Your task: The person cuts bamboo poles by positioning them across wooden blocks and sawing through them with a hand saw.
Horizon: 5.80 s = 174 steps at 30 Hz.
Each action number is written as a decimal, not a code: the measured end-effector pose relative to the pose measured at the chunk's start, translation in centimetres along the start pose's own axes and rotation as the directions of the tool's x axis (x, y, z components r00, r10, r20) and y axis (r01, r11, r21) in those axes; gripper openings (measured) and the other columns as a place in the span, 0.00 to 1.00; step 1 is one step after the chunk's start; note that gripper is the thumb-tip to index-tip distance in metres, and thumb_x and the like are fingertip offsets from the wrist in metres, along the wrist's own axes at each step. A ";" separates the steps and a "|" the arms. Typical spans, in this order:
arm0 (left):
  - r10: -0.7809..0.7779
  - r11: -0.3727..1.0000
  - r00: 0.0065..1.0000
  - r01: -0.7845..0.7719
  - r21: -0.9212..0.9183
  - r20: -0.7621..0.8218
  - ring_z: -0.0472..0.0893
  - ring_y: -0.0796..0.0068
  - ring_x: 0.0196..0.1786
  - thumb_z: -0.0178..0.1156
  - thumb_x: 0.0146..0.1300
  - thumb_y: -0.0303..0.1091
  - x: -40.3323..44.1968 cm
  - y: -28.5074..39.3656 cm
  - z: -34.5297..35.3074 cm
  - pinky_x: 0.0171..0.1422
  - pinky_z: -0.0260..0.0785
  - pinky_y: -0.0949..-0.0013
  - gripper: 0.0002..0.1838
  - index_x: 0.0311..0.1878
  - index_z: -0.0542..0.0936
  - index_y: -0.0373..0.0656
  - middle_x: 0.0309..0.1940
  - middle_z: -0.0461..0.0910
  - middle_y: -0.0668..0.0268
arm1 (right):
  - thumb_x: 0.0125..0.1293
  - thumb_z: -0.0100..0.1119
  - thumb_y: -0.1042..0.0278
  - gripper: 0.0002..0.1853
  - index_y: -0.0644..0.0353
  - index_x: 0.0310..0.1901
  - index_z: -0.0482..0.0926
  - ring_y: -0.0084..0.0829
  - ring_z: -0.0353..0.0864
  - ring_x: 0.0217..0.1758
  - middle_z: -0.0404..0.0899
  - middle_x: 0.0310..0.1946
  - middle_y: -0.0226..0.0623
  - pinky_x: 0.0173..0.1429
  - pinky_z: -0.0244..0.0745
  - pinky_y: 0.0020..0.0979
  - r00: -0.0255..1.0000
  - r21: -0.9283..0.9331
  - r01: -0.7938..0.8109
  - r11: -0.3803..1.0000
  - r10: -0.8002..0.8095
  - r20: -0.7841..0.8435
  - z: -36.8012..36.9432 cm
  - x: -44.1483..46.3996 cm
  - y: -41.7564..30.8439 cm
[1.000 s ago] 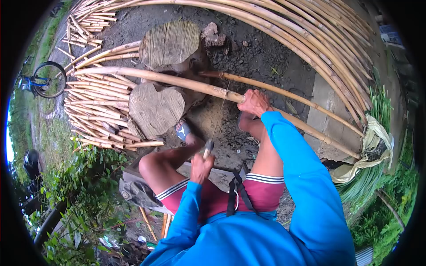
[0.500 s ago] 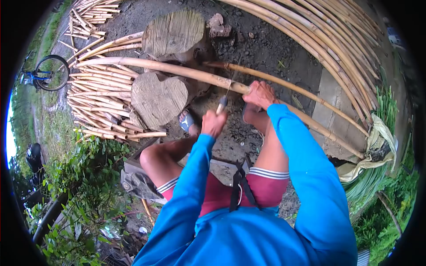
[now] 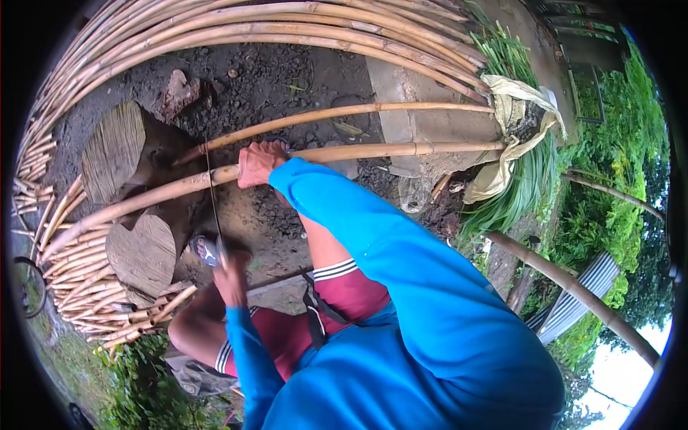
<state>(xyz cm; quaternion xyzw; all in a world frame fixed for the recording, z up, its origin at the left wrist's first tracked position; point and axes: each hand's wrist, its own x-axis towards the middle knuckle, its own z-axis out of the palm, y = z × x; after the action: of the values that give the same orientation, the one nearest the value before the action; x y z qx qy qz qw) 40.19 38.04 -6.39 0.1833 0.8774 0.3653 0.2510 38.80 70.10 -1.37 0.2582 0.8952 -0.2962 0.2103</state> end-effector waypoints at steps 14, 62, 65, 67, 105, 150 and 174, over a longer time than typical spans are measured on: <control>-0.450 0.887 0.880 0.460 -0.044 0.150 0.84 0.52 0.38 0.63 0.55 0.43 -4.3 5.5 -2.6 0.46 0.75 0.56 0.25 0.49 0.80 0.31 0.33 0.83 0.48 | 0.48 0.60 0.55 0.20 0.59 0.39 0.87 0.56 0.85 0.46 0.85 0.40 0.56 0.53 0.80 0.48 0.997 -0.052 -0.063 0.997 0.061 -0.038 2.2 1.4 0.1; -0.275 0.914 0.961 0.266 -0.307 0.013 0.82 0.41 0.40 0.60 0.59 0.45 -3.2 5.4 -3.5 0.46 0.71 0.49 0.19 0.42 0.80 0.37 0.31 0.81 0.42 | 0.48 0.64 0.51 0.21 0.62 0.33 0.85 0.41 0.84 0.32 0.83 0.25 0.46 0.39 0.75 0.43 0.992 0.005 -0.057 0.998 0.057 0.117 2.0 3.3 0.5; -0.274 0.914 0.961 0.276 -0.297 0.050 0.82 0.41 0.40 0.61 0.58 0.45 -3.0 5.7 -3.4 0.46 0.71 0.49 0.19 0.42 0.80 0.38 0.31 0.81 0.42 | 0.48 0.65 0.49 0.21 0.64 0.28 0.81 0.35 0.80 0.26 0.77 0.19 0.39 0.34 0.70 0.41 0.988 0.058 -0.069 0.996 0.060 0.140 1.9 2.8 0.8; -0.265 0.923 0.963 0.269 -0.275 0.051 0.82 0.41 0.40 0.61 0.58 0.45 -2.9 5.5 -3.0 0.46 0.71 0.49 0.19 0.42 0.80 0.38 0.31 0.81 0.42 | 0.51 0.68 0.49 0.20 0.60 0.21 0.81 0.25 0.72 0.17 0.74 0.14 0.31 0.23 0.64 0.34 0.994 0.143 0.073 0.987 -0.084 0.073 2.2 2.8 0.9; -0.202 0.899 0.978 0.161 -0.408 -0.060 0.69 0.83 0.20 0.61 0.65 0.41 -2.2 2.9 -0.5 0.22 0.58 0.74 0.13 0.38 0.77 0.39 0.20 0.73 0.71 | 0.43 0.65 0.48 0.26 0.57 0.41 0.87 0.45 0.85 0.51 0.86 0.43 0.46 0.56 0.78 0.42 0.998 -0.026 -0.068 0.997 0.067 -0.015 2.3 2.0 0.6; -0.290 0.801 0.954 0.196 -0.566 -0.080 0.61 0.85 0.14 0.60 0.67 0.45 -2.2 4.1 -0.8 0.19 0.49 0.74 0.16 0.31 0.73 0.44 0.14 0.63 0.74 | 0.67 0.44 0.31 0.39 0.62 0.18 0.83 0.51 0.83 0.26 0.80 0.18 0.53 0.36 0.77 0.49 0.860 -0.080 -0.125 0.989 0.068 -0.506 -0.4 -5.2 11.8; -0.391 0.738 0.918 0.273 -0.617 -0.061 0.66 0.83 0.13 0.62 0.66 0.38 -1.7 2.8 -1.4 0.17 0.55 0.75 0.10 0.38 0.75 0.42 0.16 0.69 0.71 | 0.69 0.39 0.30 0.41 0.66 0.25 0.84 0.60 0.83 0.36 0.82 0.29 0.61 0.46 0.78 0.54 0.906 -0.113 -0.202 0.973 0.142 -0.398 -0.7 -5.5 13.2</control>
<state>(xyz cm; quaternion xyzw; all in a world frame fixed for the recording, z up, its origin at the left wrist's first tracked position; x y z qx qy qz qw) 41.15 38.26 -2.96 -0.1003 0.7553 0.5869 0.2738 50.63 77.79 -3.51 0.3729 0.9126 -0.1507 0.0734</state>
